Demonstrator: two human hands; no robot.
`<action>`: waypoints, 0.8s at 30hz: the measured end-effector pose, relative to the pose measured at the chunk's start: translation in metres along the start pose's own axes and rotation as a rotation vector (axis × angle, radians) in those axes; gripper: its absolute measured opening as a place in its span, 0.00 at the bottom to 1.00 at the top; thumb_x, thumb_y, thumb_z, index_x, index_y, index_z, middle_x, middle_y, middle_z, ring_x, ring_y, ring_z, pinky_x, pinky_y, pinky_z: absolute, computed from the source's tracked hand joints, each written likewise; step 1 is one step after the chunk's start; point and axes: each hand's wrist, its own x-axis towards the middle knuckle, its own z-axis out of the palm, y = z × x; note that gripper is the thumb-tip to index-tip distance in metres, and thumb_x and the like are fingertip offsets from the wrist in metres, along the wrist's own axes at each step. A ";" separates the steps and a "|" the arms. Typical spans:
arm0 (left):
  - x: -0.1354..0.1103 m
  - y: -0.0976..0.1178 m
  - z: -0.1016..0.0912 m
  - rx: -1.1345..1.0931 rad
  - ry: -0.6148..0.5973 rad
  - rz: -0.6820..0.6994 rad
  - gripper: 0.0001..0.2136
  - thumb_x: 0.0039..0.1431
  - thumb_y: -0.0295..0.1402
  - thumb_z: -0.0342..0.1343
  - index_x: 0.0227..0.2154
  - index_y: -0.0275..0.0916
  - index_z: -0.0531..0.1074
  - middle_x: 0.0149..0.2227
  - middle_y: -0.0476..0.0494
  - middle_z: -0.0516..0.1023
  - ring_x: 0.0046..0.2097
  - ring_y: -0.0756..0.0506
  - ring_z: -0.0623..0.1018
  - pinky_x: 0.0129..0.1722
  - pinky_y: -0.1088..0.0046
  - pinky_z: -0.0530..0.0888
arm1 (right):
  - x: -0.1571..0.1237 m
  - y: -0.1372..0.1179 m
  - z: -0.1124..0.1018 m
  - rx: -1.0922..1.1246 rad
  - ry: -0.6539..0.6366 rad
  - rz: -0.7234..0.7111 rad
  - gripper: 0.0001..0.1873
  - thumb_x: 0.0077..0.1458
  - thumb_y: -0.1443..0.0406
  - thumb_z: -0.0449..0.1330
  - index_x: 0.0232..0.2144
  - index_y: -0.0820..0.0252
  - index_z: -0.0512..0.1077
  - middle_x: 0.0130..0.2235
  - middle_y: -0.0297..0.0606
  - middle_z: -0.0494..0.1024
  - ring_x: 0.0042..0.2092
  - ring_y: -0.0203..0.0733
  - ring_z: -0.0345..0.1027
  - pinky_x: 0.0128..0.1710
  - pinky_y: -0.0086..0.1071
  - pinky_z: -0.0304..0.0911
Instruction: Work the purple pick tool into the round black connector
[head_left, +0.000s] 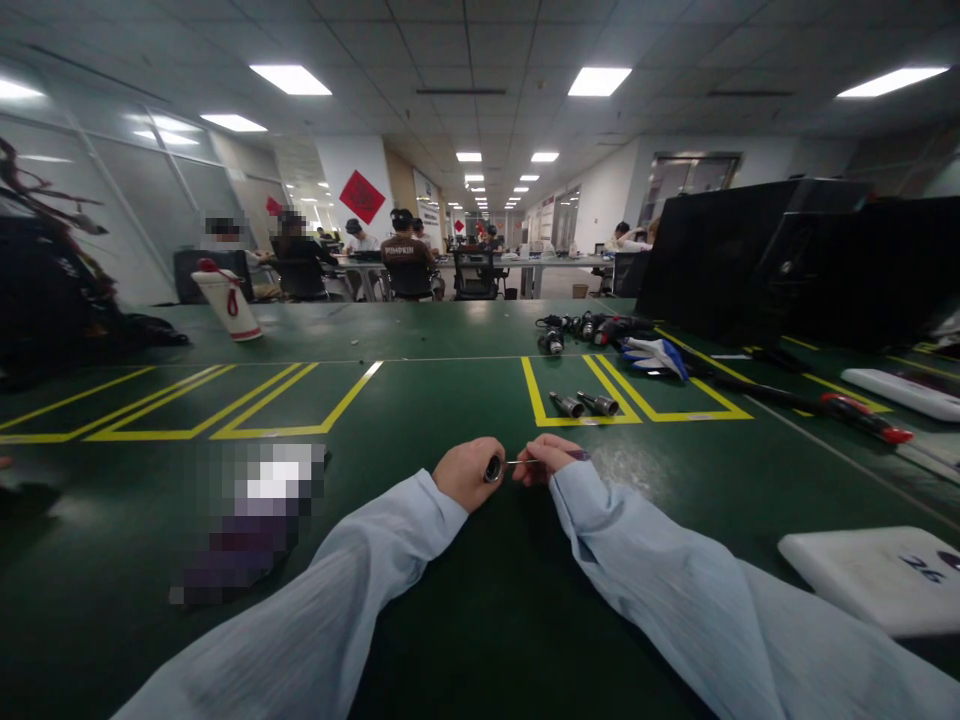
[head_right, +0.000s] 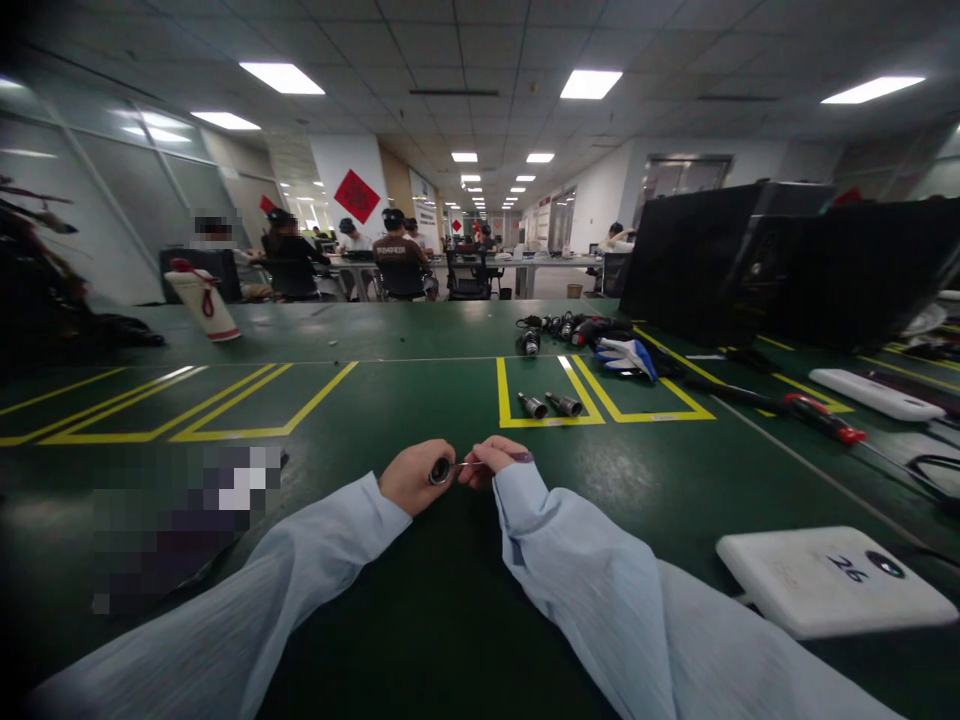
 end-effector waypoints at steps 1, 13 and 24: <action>0.000 0.000 0.000 0.007 -0.008 0.002 0.02 0.47 0.27 0.48 0.26 0.38 0.64 0.26 0.48 0.69 0.30 0.49 0.70 0.31 0.74 0.66 | -0.001 0.001 0.001 -0.055 0.015 -0.037 0.12 0.39 0.58 0.61 0.17 0.62 0.67 0.17 0.34 0.74 0.18 0.32 0.64 0.21 0.27 0.59; 0.000 -0.001 -0.003 -0.019 0.002 0.016 0.03 0.46 0.26 0.48 0.26 0.38 0.63 0.26 0.48 0.68 0.29 0.49 0.69 0.30 0.74 0.66 | 0.004 -0.001 -0.002 0.090 -0.074 0.093 0.12 0.37 0.59 0.61 0.18 0.65 0.69 0.19 0.38 0.76 0.18 0.34 0.66 0.21 0.28 0.59; 0.000 -0.003 -0.001 -0.004 -0.031 0.032 0.03 0.47 0.27 0.47 0.26 0.37 0.63 0.26 0.47 0.68 0.30 0.48 0.69 0.29 0.74 0.66 | 0.004 0.003 -0.002 0.010 -0.019 0.026 0.11 0.39 0.60 0.61 0.17 0.64 0.68 0.17 0.35 0.75 0.18 0.32 0.65 0.20 0.27 0.59</action>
